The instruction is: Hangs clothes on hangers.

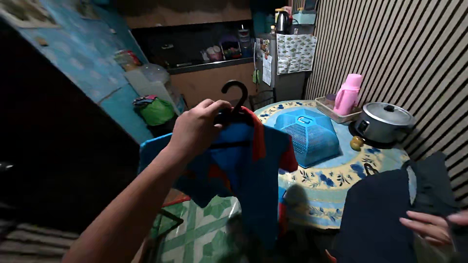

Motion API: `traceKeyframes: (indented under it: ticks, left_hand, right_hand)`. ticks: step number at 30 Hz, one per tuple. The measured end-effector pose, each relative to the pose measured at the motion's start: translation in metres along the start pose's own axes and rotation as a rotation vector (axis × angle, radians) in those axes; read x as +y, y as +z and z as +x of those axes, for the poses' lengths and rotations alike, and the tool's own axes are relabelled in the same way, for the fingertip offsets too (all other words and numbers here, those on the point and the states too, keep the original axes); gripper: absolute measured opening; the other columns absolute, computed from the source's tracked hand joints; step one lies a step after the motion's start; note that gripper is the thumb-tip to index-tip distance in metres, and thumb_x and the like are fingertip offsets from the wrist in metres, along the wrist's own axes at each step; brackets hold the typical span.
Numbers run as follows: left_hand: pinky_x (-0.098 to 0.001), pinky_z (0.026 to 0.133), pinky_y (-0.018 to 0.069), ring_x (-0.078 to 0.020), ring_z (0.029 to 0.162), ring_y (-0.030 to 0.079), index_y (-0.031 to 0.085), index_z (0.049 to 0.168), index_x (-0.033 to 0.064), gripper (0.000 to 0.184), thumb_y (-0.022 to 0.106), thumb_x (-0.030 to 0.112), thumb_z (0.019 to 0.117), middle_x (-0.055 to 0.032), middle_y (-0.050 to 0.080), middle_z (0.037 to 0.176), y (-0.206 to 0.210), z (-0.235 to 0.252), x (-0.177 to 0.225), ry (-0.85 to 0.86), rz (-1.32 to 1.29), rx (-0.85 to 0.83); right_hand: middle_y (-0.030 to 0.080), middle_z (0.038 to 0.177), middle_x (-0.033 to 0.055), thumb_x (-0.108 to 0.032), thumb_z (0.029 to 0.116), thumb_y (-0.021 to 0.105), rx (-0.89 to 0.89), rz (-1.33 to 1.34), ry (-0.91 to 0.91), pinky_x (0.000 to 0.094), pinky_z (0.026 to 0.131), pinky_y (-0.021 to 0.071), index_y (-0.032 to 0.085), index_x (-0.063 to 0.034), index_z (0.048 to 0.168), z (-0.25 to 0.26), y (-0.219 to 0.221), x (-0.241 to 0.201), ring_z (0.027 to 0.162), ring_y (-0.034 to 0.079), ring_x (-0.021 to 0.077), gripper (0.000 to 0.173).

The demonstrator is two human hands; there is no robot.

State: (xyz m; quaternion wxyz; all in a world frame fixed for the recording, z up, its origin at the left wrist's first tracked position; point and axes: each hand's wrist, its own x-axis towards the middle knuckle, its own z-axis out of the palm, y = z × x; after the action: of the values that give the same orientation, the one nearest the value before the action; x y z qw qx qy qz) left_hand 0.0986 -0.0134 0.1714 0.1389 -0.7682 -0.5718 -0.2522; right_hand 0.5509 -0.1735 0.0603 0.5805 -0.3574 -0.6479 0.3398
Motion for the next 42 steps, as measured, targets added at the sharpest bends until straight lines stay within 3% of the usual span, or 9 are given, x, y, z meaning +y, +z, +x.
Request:
traceKeyframes:
  ticks: [4, 8, 12, 18, 24, 32, 35, 38, 42]
  left_hand:
    - [-0.0664, 0.067, 0.053, -0.0439, 0.089, 0.068, 0.066, 0.127, 0.0133, 0.033, 0.073, 0.015, 0.0945, -0.0196, 0.066, 0.116, -0.037, -0.015, 0.03, -0.018, 0.109, 0.107]
    - [-0.0682, 0.067, 0.0509, -0.0469, 0.091, 0.068, 0.062, 0.136, 0.0189, 0.04, 0.07, 0.019, 0.0968, -0.0223, 0.066, 0.113, -0.067, -0.031, 0.049, -0.123, 0.208, 0.141]
    - [-0.0706, 0.075, 0.0503, -0.0502, 0.099, 0.066, 0.059, 0.137, 0.0133, 0.041, 0.069, 0.023, 0.098, -0.0266, 0.064, 0.116, -0.094, -0.054, 0.056, -0.245, 0.24, 0.189]
    - [-0.0567, 0.09, 0.0535, -0.0328, 0.104, 0.067, 0.054, 0.137, 0.0073, 0.049, 0.071, 0.026, 0.0949, -0.0212, 0.065, 0.12, -0.103, -0.102, 0.058, -0.225, -0.012, 0.312]
    - [-0.0485, 0.092, 0.0573, -0.0216, 0.107, 0.068, 0.058, 0.14, 0.0157, 0.05, 0.073, 0.013, 0.0927, -0.009, 0.068, 0.123, -0.049, -0.135, 0.118, -0.207, -0.211, -0.022]
    - [-0.0275, 0.102, 0.0506, -0.0077, 0.118, 0.059, 0.051, 0.144, 0.0043, 0.043, 0.052, 0.007, 0.1008, -0.0075, 0.059, 0.131, 0.0, -0.154, 0.163, -0.147, -1.106, -0.417]
    - [-0.0292, 0.103, 0.048, -0.0087, 0.122, 0.054, 0.047, 0.146, 0.0041, 0.047, 0.047, 0.021, 0.1025, -0.0067, 0.054, 0.134, 0.001, -0.159, 0.167, -0.197, -1.32, -0.457]
    - [-0.0324, 0.102, 0.0508, -0.0134, 0.124, 0.055, 0.041, 0.152, 0.0072, 0.07, 0.072, 0.025, 0.0921, -0.0106, 0.051, 0.137, 0.008, -0.173, 0.155, -0.107, -1.285, -0.49]
    - [-0.0404, 0.095, 0.0541, -0.0284, 0.115, 0.06, 0.047, 0.144, -0.0051, 0.066, 0.069, -0.007, 0.0818, -0.0263, 0.055, 0.129, 0.022, -0.189, 0.142, 0.122, -1.088, -0.457]
  right_hand:
    - [0.074, 0.123, -0.0059, -0.043, 0.1051, 0.052, -0.078, -0.005, -0.055, 0.0316, 0.09, 0.063, 0.057, -0.0261, 0.133, 0.001, -0.005, -0.001, 0.112, 0.072, 0.0163, 0.033]
    - [0.073, 0.122, -0.0082, -0.017, 0.1036, 0.057, -0.179, -0.195, -0.161, 0.0311, 0.096, 0.0614, 0.05, -0.0203, 0.137, -0.003, -0.016, 0.005, 0.112, 0.071, 0.0103, 0.034]
    - [0.069, 0.091, 0.0191, -0.021, 0.096, 0.073, -0.161, -0.641, -0.395, 0.0307, 0.072, 0.0541, 0.064, 0.0051, 0.119, -0.006, -0.024, 0.011, 0.077, 0.063, 0.018, 0.036]
    - [0.064, 0.12, 0.0145, -0.035, 0.0977, 0.069, -0.196, -0.675, -0.584, 0.0438, 0.111, 0.04, 0.066, -0.0106, 0.106, 0.0, -0.007, 0.03, 0.124, 0.056, 0.0253, 0.026]
    - [0.072, 0.097, 0.01, -0.029, 0.1009, 0.065, -0.181, -0.523, -0.767, 0.0303, 0.077, 0.0576, 0.068, -0.0102, 0.112, 0.003, 0.058, 0.026, 0.087, 0.07, 0.0185, 0.022]
    - [0.065, 0.132, 0.0151, -0.035, 0.1017, 0.064, -0.069, -0.491, -0.771, 0.0389, 0.105, 0.0497, 0.068, -0.0146, 0.127, 0.017, 0.119, 0.02, 0.125, 0.06, 0.025, 0.033]
    - [0.067, 0.133, 0.0188, -0.032, 0.1026, 0.062, -0.04, -0.509, -0.735, 0.0366, 0.098, 0.0551, 0.07, -0.0097, 0.128, 0.017, 0.134, 0.031, 0.118, 0.067, 0.0237, 0.034]
    - [0.07, 0.127, 0.0142, -0.032, 0.1039, 0.06, -0.001, -0.549, -0.753, 0.0302, 0.096, 0.0554, 0.068, -0.0119, 0.129, 0.012, 0.143, 0.039, 0.112, 0.069, 0.0176, 0.033]
    - [0.066, 0.131, 0.0019, -0.033, 0.0966, 0.072, -0.038, -0.369, -0.662, 0.0261, 0.101, 0.0524, 0.057, -0.0192, 0.13, -0.01, 0.144, 0.059, 0.119, 0.064, 0.0111, 0.039]
